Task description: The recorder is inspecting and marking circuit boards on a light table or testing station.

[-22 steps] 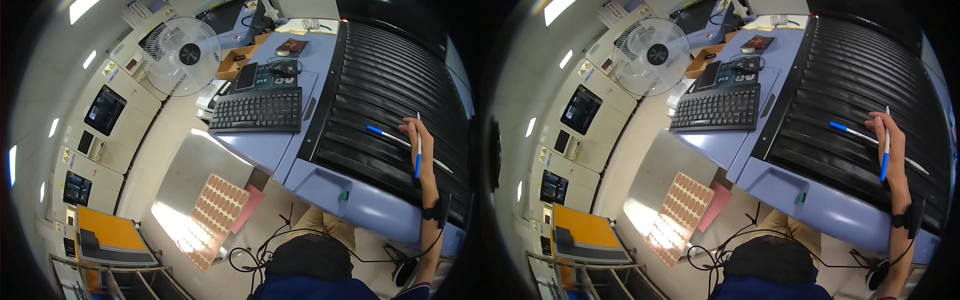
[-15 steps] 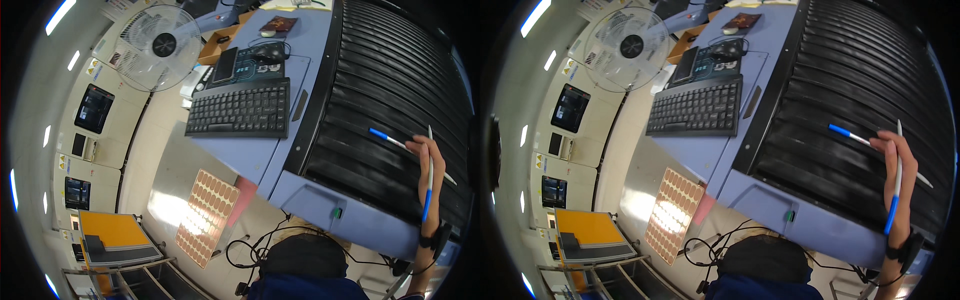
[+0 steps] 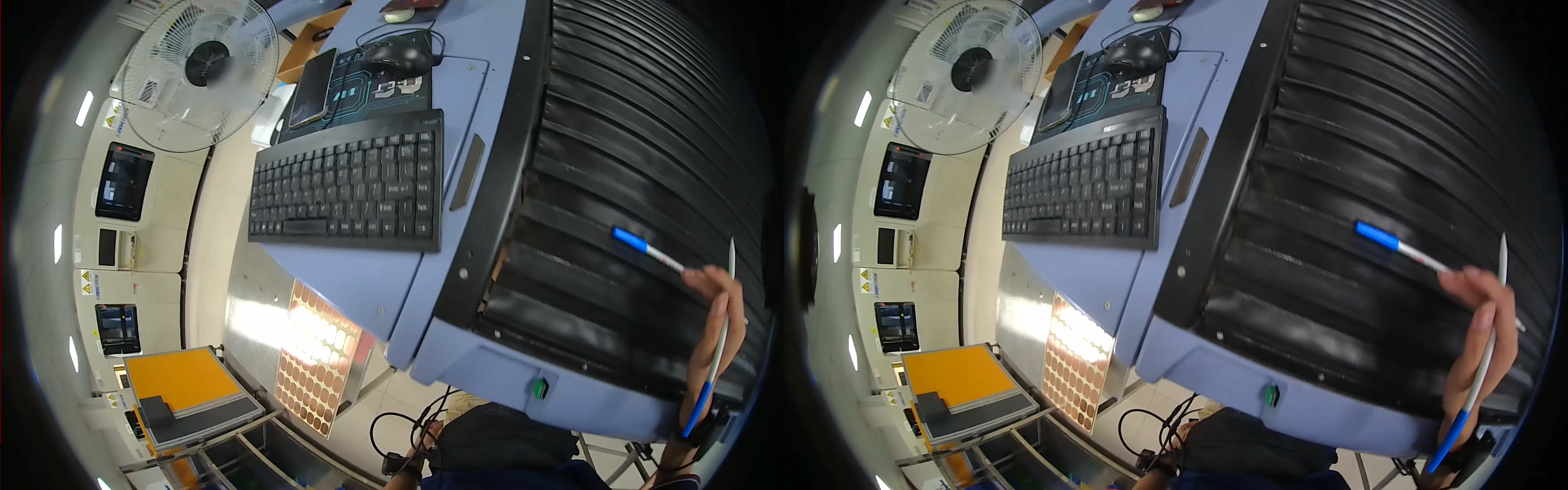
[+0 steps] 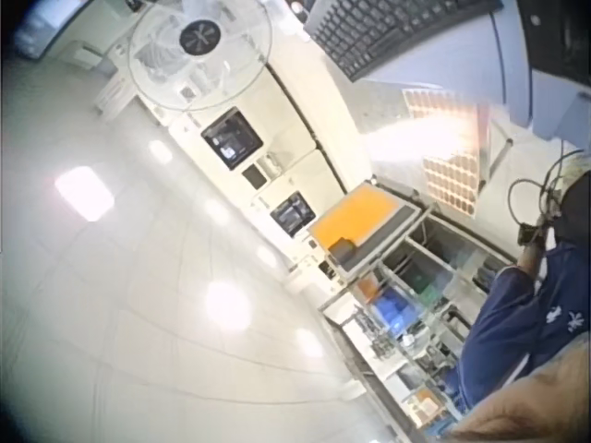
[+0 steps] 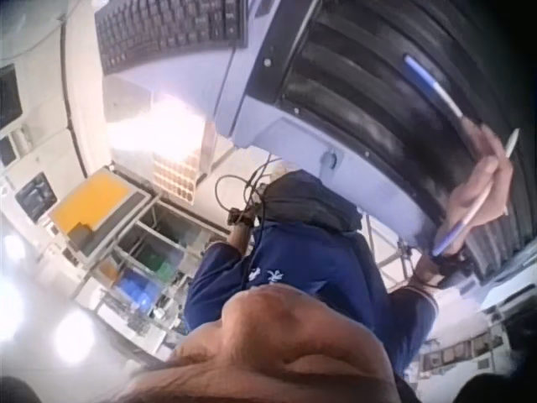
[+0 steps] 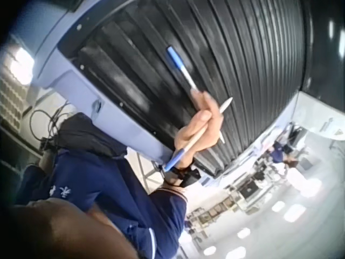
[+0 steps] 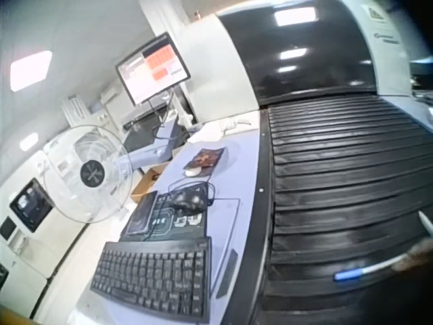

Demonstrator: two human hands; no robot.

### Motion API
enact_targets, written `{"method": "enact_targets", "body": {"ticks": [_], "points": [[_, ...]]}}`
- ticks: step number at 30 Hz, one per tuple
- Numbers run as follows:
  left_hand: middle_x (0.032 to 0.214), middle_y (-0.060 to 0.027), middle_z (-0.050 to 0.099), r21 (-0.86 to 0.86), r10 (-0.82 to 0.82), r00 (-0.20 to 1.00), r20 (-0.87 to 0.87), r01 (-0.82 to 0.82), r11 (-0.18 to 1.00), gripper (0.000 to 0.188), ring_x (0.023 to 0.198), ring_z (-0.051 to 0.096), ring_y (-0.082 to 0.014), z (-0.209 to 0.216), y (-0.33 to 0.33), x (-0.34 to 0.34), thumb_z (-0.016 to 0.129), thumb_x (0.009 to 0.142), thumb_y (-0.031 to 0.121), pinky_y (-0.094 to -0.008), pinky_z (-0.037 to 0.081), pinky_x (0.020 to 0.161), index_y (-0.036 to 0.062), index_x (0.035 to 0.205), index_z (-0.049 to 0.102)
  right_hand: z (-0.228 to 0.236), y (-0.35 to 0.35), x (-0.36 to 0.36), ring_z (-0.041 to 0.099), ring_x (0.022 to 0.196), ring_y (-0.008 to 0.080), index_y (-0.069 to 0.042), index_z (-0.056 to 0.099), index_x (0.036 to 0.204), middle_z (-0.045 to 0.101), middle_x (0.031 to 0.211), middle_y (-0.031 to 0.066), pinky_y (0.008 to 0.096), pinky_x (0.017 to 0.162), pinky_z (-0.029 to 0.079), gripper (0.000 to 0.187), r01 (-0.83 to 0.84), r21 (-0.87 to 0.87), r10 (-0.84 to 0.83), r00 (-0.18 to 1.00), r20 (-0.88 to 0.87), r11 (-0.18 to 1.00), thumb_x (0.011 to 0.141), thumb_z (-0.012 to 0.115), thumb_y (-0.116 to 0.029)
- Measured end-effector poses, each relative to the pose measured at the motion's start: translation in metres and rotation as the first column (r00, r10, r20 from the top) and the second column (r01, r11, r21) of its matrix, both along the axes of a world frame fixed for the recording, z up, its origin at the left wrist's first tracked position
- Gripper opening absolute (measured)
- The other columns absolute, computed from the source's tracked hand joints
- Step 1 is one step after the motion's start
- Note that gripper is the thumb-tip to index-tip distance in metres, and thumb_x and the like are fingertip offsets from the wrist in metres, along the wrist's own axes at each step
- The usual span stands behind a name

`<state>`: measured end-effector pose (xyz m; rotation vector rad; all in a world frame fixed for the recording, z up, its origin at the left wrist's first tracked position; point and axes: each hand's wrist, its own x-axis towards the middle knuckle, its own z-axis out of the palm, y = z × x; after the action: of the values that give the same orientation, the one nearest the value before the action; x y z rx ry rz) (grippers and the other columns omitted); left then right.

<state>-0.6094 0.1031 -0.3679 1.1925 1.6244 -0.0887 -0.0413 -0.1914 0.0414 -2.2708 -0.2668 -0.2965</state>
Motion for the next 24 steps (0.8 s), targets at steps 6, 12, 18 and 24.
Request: {"method": "enact_targets", "body": {"ticks": [6, 12, 18, 24], "points": [[0.067, -0.0082, 0.063, 0.596, -0.28, 0.955, 0.097, 0.169, 0.785, 0.018, 0.051, 0.056, -0.0166, 0.013, 0.091, 0.013, 0.064, 0.089, 0.013, -0.0319, 0.046, 0.047, -0.0048, 0.091, 0.065, -0.009, 0.027, 0.011, 0.073, 0.102, 0.0217, -0.002, 0.068, 0.12, 0.076, 0.102, 0.0153, 0.0342, 0.095, 0.053, 0.037, -0.105, 0.196, 0.09, 0.992, 0.086, 0.975, 0.11, 0.048, -0.032], [0.063, -0.0049, 0.065, 0.541, -0.338, 0.881, 0.33, 0.117, 0.833, 0.035, 0.054, 0.06, -0.0119, 0.323, 0.112, 0.181, 0.063, 0.101, 0.027, -0.0235, 0.043, 0.053, -0.006, 0.112, 0.07, -0.014, 0.015, 0.027, 0.073, 0.096, 0.0221, 0.003, 0.068, 0.118, 0.075, 0.097, 0.0157, 0.0331, 0.091, 0.056, 0.04, -0.22, 0.3, 0.189, 0.974, 0.128, 0.928, 0.11, 0.05, -0.032], [0.059, -0.0056, 0.062, 0.756, -0.801, 0.381, 0.461, 0.303, 0.58, 0.033, 0.054, 0.06, -0.0121, 0.476, 0.076, 0.31, 0.062, 0.102, 0.025, -0.0234, 0.044, 0.054, -0.0071, 0.108, 0.069, -0.018, 0.014, 0.031, 0.073, 0.094, 0.0213, 0.004, 0.067, 0.116, 0.074, 0.096, 0.0156, 0.0326, 0.089, 0.057, 0.043, -0.241, 0.319, 0.214, 0.97, 0.116, 0.917, 0.11, 0.049, -0.034], [0.062, -0.003, 0.061, 0.802, -0.851, -0.047, 0.523, 0.364, 0.473, 0.034, 0.057, 0.058, -0.0122, 0.577, 0.085, 0.435, 0.06, 0.102, 0.026, -0.0243, 0.045, 0.057, -0.0054, 0.111, 0.07, -0.013, 0.031, 0.027, 0.072, 0.091, 0.0191, 0.004, 0.068, 0.117, 0.074, 0.095, 0.0143, 0.0314, 0.088, 0.057, 0.039, -0.235, 0.33, 0.211, 0.971, 0.108, 0.914, 0.109, 0.052, -0.031]]}}
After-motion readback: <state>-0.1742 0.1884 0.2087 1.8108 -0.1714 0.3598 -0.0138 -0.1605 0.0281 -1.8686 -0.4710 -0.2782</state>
